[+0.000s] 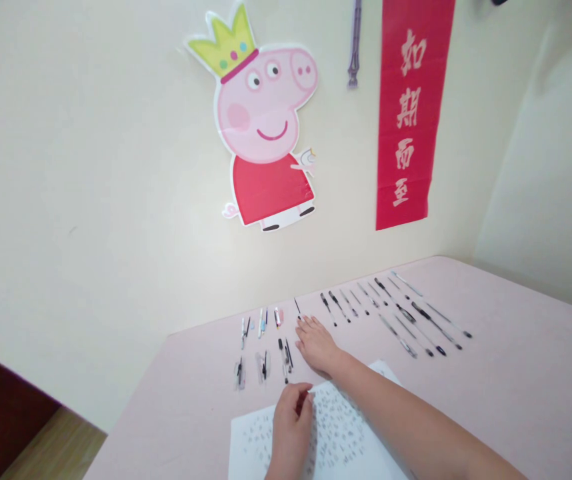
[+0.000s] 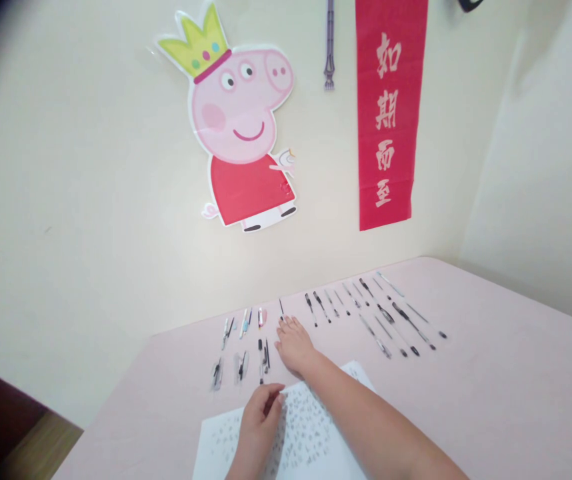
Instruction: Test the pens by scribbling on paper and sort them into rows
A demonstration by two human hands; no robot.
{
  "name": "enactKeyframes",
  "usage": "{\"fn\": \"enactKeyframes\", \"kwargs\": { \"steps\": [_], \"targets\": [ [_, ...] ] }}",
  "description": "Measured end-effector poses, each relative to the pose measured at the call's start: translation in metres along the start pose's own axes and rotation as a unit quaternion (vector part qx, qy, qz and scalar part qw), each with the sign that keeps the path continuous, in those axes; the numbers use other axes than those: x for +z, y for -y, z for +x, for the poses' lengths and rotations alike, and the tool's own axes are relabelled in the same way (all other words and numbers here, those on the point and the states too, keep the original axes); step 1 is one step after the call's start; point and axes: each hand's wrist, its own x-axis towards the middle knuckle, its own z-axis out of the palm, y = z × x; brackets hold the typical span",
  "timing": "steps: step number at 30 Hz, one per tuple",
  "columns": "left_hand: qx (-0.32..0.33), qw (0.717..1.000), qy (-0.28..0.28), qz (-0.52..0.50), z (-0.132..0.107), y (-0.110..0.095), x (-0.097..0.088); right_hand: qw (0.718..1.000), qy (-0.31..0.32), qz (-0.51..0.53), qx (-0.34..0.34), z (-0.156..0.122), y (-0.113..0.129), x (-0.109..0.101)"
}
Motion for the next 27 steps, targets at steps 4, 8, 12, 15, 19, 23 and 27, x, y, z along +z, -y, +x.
{"fn": "enactKeyframes", "kwargs": {
  "steps": [4, 8, 12, 15, 19, 23, 27],
  "targets": [
    [-0.002, 1.000, -0.006, -0.001, 0.000, -0.001, 0.000, 1.000, -0.007, -0.016, 0.016, -0.019, 0.002, -0.007],
    [-0.005, 1.000, -0.011, -0.017, -0.001, -0.003, 0.000, 0.998, -0.026, -0.037, 0.037, -0.034, 0.004, -0.013],
    [-0.008, 0.999, -0.013, -0.030, -0.001, -0.003, -0.001, 0.997, -0.036, -0.040, 0.058, -0.042, 0.004, -0.018],
    [-0.009, 0.999, -0.018, -0.037, -0.001, -0.004, -0.001, 0.996, -0.021, -0.040, 0.077, -0.043, -0.001, -0.020],
    [-0.014, 0.999, -0.024, -0.042, -0.002, -0.005, -0.001, 0.995, -0.014, -0.039, 0.087, -0.042, -0.010, -0.017],
    [-0.012, 0.998, -0.027, -0.046, -0.001, -0.006, -0.001, 0.996, -0.027, 0.005, 0.089, -0.043, -0.018, -0.016],
    [-0.020, 0.997, -0.037, -0.065, -0.001, -0.006, -0.002, 0.978, -0.089, 0.159, 0.106, -0.042, -0.019, -0.013]
  ]
}}
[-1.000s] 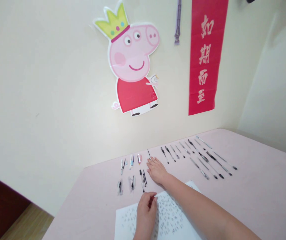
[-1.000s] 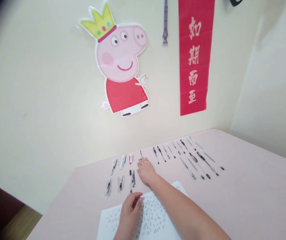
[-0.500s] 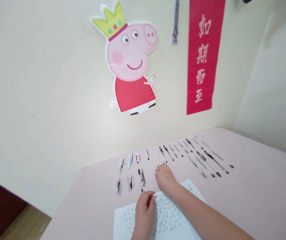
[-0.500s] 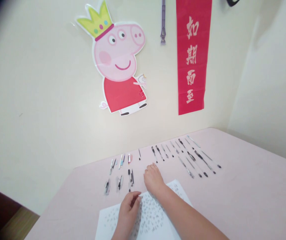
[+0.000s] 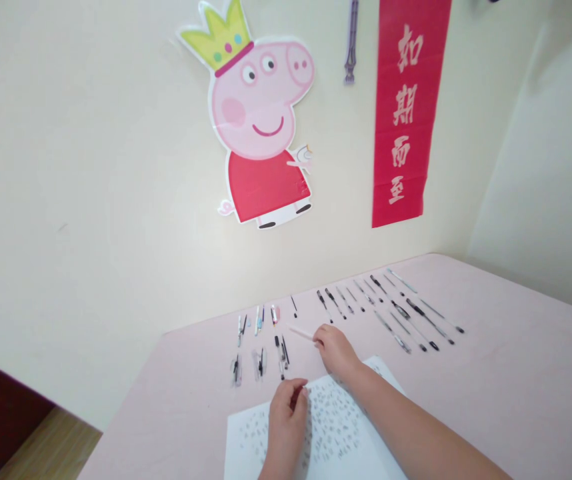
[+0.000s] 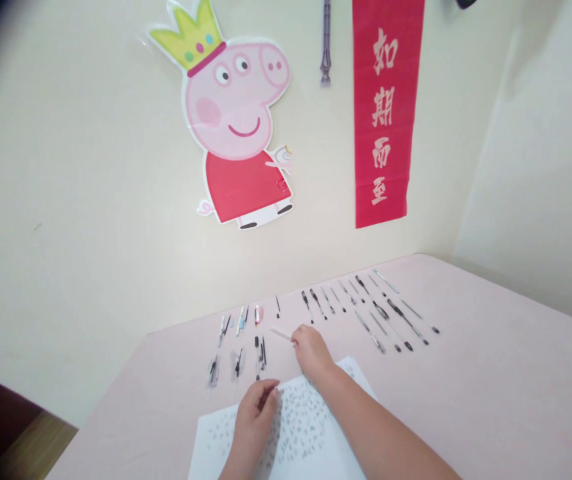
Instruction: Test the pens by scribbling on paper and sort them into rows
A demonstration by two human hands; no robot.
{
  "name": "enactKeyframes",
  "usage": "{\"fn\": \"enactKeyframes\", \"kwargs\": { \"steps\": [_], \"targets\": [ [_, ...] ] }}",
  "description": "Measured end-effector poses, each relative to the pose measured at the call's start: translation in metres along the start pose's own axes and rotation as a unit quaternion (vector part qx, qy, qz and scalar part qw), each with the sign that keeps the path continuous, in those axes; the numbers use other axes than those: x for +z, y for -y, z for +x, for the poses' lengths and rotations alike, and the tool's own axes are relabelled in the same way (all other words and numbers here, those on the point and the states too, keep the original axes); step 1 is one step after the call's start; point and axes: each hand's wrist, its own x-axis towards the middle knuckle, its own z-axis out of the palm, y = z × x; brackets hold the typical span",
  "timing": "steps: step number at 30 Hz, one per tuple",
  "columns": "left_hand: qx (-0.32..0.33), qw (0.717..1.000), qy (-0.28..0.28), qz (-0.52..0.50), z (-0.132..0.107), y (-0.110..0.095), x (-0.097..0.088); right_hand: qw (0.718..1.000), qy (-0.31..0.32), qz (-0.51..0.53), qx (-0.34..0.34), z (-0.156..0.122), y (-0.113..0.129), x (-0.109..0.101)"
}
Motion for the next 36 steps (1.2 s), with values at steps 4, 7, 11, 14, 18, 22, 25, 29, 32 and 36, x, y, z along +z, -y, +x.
{"fn": "enactKeyframes", "kwargs": {
  "steps": [4, 7, 11, 14, 18, 22, 25, 29, 32, 36],
  "targets": [
    [-0.021, 0.998, -0.025, -0.049, 0.002, 0.001, 0.001, 0.960, 0.035, 0.276, 0.031, 0.001, 0.005, 0.009],
    [-0.055, 0.991, -0.045, -0.110, 0.004, -0.001, 0.002, 0.863, 0.157, 0.479, 0.029, -0.002, 0.010, 0.011],
    [-0.076, 0.983, -0.038, -0.164, 0.002, -0.009, 0.000, 0.777, 0.290, 0.558, 0.029, -0.009, 0.017, 0.005],
    [-0.082, 0.981, -0.051, -0.167, 0.001, -0.016, -0.003, 0.760, 0.326, 0.561, 0.043, -0.011, 0.021, 0.000],
    [-0.109, 0.975, -0.097, -0.170, 0.000, -0.017, -0.004, 0.771, 0.336, 0.540, 0.022, -0.013, 0.020, 0.000],
    [-0.122, 0.970, -0.111, -0.181, 0.001, -0.012, -0.002, 0.839, 0.307, 0.450, 0.000, -0.009, 0.014, 0.004],
    [-0.131, 0.968, -0.118, -0.176, 0.002, -0.012, -0.002, 0.951, 0.161, 0.264, -0.024, 0.001, 0.010, 0.008],
    [-0.133, 0.970, -0.115, -0.166, 0.002, -0.012, -0.002, 0.995, 0.051, 0.076, -0.046, 0.018, 0.005, 0.014],
    [-0.130, 0.973, -0.114, -0.152, 0.002, -0.011, -0.002, 0.996, 0.071, -0.034, -0.041, 0.030, 0.003, 0.020],
    [-0.124, 0.975, -0.108, -0.149, 0.002, -0.008, -0.003, 0.989, 0.106, -0.097, -0.032, 0.042, 0.004, 0.029]
  ]
}}
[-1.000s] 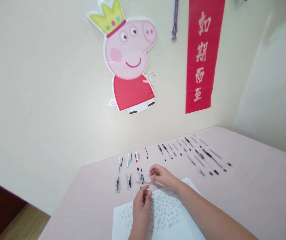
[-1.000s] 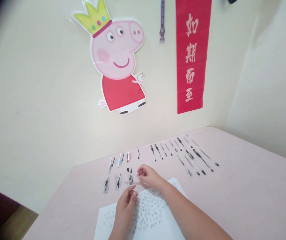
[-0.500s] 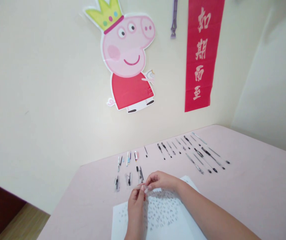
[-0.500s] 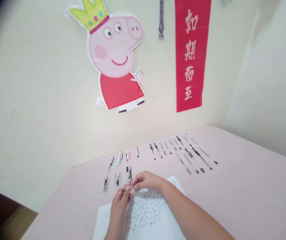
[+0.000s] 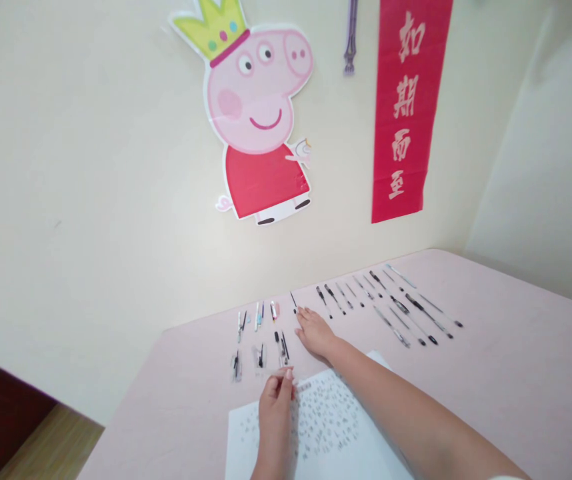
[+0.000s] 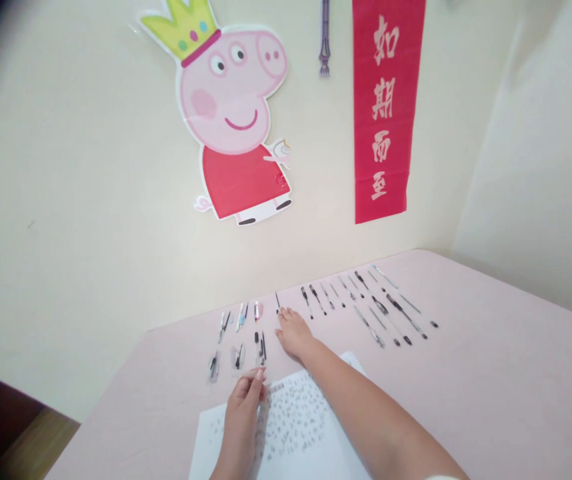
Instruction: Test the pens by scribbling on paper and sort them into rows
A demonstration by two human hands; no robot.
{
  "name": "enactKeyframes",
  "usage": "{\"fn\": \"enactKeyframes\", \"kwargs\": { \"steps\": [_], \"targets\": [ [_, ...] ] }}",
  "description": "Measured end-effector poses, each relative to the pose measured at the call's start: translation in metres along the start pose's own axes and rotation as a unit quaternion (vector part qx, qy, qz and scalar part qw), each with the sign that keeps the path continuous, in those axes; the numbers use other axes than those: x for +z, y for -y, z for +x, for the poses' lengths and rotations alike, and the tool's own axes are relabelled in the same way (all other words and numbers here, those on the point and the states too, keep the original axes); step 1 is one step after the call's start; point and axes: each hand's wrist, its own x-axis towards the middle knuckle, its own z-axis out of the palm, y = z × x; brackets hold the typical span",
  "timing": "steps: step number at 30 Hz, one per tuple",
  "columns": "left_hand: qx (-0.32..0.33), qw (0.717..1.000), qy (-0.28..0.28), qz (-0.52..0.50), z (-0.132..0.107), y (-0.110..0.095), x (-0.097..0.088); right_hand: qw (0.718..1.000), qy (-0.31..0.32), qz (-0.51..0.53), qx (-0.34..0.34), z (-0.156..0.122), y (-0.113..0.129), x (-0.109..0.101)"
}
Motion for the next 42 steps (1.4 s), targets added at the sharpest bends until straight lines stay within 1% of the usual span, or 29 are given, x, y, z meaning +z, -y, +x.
{"fn": "enactKeyframes", "kwargs": {
  "steps": [3, 7, 15, 21, 26, 31, 33, 37, 39, 42],
  "targets": [
    [0.002, 1.000, 0.005, 0.001, 0.000, 0.000, 0.000, 1.000, 0.007, -0.018, -0.003, 0.005, 0.001, 0.003],
    [0.001, 1.000, 0.006, -0.006, 0.000, -0.002, 0.000, 1.000, 0.001, -0.030, -0.005, 0.000, 0.002, 0.003],
    [-0.004, 1.000, 0.003, -0.024, 0.001, -0.001, 0.001, 0.998, 0.006, -0.056, 0.019, -0.032, 0.011, -0.007],
    [-0.002, 1.000, 0.002, -0.010, 0.002, 0.002, 0.000, 0.995, 0.010, -0.089, 0.042, -0.051, 0.013, -0.012],
    [-0.005, 1.000, -0.002, -0.013, 0.000, -0.002, 0.001, 0.994, -0.015, -0.100, 0.046, -0.061, 0.016, -0.019],
    [-0.014, 0.999, -0.005, -0.029, -0.003, -0.006, 0.003, 0.995, -0.056, -0.077, 0.042, -0.063, 0.011, -0.024],
    [-0.012, 1.000, -0.003, -0.026, -0.002, -0.005, 0.003, 0.996, -0.054, -0.064, 0.030, -0.061, 0.007, -0.022],
    [-0.012, 1.000, -0.004, -0.021, -0.001, -0.003, 0.002, 0.998, -0.019, -0.058, 0.020, -0.058, 0.004, -0.016],
    [-0.012, 1.000, -0.004, -0.023, -0.001, -0.003, 0.002, 0.997, -0.029, -0.070, 0.030, -0.058, 0.005, -0.015],
    [-0.015, 0.999, -0.002, -0.029, -0.003, -0.005, 0.003, 0.993, -0.052, -0.096, 0.043, -0.059, 0.008, -0.020]
  ]
}}
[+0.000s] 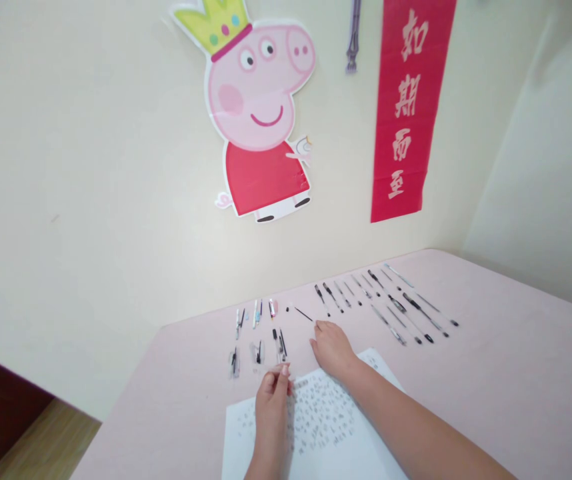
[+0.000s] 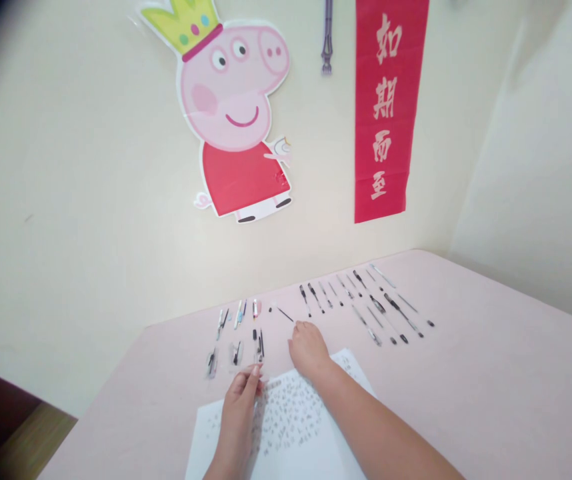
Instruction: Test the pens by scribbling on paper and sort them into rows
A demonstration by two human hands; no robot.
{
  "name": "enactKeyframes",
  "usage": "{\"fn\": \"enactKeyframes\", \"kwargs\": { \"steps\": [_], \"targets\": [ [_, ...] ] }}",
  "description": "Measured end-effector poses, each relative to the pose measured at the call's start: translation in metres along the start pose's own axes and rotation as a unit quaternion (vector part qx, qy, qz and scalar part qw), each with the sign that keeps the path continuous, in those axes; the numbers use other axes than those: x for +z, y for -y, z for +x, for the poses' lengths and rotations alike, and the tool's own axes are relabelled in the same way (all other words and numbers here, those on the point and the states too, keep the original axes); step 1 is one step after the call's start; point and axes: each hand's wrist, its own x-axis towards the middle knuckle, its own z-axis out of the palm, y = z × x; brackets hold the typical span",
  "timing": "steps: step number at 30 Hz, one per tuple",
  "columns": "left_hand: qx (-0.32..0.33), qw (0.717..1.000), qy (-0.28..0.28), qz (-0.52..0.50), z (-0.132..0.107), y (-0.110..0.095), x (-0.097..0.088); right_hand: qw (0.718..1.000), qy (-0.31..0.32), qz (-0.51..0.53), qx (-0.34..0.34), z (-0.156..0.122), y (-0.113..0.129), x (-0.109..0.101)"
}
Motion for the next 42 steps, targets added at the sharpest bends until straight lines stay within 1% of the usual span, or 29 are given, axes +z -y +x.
{"fn": "enactKeyframes", "kwargs": {
  "steps": [5, 8, 12, 16, 21, 25, 26, 27, 28, 29, 31, 33, 34, 35, 38, 40, 42],
  "targets": [
    [-0.007, 1.000, -0.011, -0.019, -0.002, -0.002, -0.001, 0.999, 0.027, -0.031, 0.032, 0.000, -0.007, -0.011],
    [-0.020, 0.999, -0.013, -0.043, 0.001, 0.001, -0.003, 0.998, 0.023, -0.035, 0.054, 0.000, -0.016, -0.014],
    [-0.032, 0.992, 0.000, -0.119, 0.005, 0.005, -0.003, 0.996, 0.024, -0.035, 0.081, 0.000, -0.022, -0.014],
    [-0.054, 0.980, -0.003, -0.191, 0.007, 0.004, -0.002, 0.994, 0.038, -0.021, 0.099, 0.001, -0.024, -0.013],
    [-0.083, 0.964, -0.031, -0.250, 0.007, -0.001, -0.004, 0.994, 0.047, 0.025, 0.094, 0.001, -0.028, -0.014],
    [-0.094, 0.954, -0.056, -0.279, 0.008, -0.003, -0.005, 0.994, 0.040, 0.080, 0.067, 0.003, -0.032, -0.014],
    [-0.092, 0.953, -0.059, -0.284, 0.009, -0.003, -0.005, 0.992, 0.035, 0.110, 0.060, 0.004, -0.032, -0.013],
    [-0.089, 0.951, -0.058, -0.289, 0.010, -0.002, -0.005, 0.986, 0.032, 0.156, 0.057, 0.005, -0.032, -0.011],
    [-0.087, 0.950, -0.057, -0.295, 0.011, -0.002, -0.005, 0.974, 0.032, 0.218, 0.059, 0.005, -0.032, -0.010],
    [-0.086, 0.948, -0.056, -0.301, 0.012, -0.002, -0.005, 0.954, 0.042, 0.290, 0.066, 0.006, -0.032, -0.008],
    [-0.092, 0.943, -0.058, -0.314, 0.013, -0.002, -0.004, 0.895, 0.093, 0.429, 0.085, 0.006, -0.033, -0.007],
    [-0.099, 0.940, -0.062, -0.320, 0.013, -0.003, -0.004, 0.841, 0.159, 0.510, 0.088, 0.004, -0.034, -0.008],
    [-0.102, 0.939, -0.065, -0.323, 0.013, -0.003, -0.003, 0.821, 0.182, 0.535, 0.083, 0.003, -0.036, -0.009],
    [-0.104, 0.938, -0.067, -0.324, 0.013, -0.004, -0.003, 0.806, 0.197, 0.552, 0.076, 0.002, -0.037, -0.011],
    [-0.111, 0.935, -0.070, -0.330, 0.012, -0.006, -0.003, 0.778, 0.227, 0.584, 0.053, 0.000, -0.040, -0.018],
    [-0.113, 0.934, -0.070, -0.332, 0.012, -0.007, -0.003, 0.762, 0.250, 0.596, 0.040, -0.001, -0.042, -0.021],
    [-0.113, 0.933, -0.073, -0.334, 0.012, -0.007, -0.004, 0.753, 0.265, 0.602, 0.029, -0.001, -0.045, -0.022]
  ]
}}
